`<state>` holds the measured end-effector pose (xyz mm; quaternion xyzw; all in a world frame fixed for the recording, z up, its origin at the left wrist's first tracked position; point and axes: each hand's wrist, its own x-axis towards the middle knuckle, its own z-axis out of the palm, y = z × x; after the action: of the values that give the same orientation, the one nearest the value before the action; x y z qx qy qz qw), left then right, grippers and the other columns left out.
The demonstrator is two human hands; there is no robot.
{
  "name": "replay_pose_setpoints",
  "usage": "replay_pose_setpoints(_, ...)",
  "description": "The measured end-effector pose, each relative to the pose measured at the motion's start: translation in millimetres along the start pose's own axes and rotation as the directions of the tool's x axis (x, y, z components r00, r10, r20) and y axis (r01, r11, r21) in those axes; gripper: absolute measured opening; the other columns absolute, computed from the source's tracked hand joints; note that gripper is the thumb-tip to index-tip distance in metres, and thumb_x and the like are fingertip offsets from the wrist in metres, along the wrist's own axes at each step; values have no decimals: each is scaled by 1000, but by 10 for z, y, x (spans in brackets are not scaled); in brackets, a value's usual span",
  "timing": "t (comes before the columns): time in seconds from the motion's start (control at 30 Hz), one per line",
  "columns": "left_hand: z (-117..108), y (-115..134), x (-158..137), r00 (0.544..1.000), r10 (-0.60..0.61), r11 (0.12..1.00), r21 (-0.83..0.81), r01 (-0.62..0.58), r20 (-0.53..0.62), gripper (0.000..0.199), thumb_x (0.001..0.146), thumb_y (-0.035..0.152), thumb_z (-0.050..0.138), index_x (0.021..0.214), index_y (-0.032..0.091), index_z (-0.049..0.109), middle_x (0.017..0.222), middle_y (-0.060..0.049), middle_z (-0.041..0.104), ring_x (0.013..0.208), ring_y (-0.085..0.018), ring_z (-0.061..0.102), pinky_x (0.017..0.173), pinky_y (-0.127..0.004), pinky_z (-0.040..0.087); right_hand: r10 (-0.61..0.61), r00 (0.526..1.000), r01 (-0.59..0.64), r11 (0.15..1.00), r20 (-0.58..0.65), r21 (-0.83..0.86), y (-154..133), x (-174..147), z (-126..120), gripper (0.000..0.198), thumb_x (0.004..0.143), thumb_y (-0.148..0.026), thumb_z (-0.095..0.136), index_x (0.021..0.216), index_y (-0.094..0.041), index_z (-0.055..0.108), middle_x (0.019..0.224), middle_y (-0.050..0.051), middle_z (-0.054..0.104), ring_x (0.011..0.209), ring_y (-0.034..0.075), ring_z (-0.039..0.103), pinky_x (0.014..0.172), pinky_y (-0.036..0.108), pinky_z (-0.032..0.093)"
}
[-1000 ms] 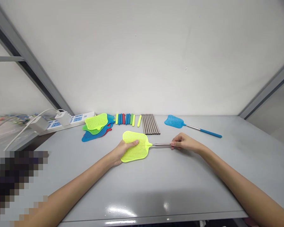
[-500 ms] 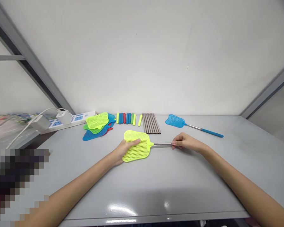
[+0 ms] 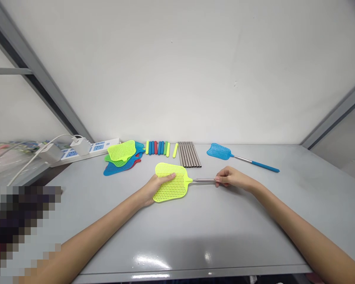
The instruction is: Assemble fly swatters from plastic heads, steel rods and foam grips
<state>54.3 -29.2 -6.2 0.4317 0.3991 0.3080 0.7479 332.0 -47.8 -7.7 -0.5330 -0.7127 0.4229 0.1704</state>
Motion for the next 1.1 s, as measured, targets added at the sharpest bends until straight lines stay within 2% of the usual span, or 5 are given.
replay_pose_setpoints(0.53,2,-1,-45,999,3,999,54,-5,35,34,71,31,62,100,14,55,104,-12,60,91,-23,58,75,-32,50,7,999,-9,996,32,83,-18,-27,31,35,75,-40,45,60,-12,61,46,-3,33,46,8,28,49,24,22)
replay_pose_setpoints(1.1,-2,-87,-35,992,121,967,224,-124,27,39,71,39,59,101,14,54,102,-10,61,88,-23,59,76,-34,48,49,996,-58,992,78,111,-91,-60,19,34,75,-37,45,57,-11,59,43,-4,30,44,7,24,48,23,19)
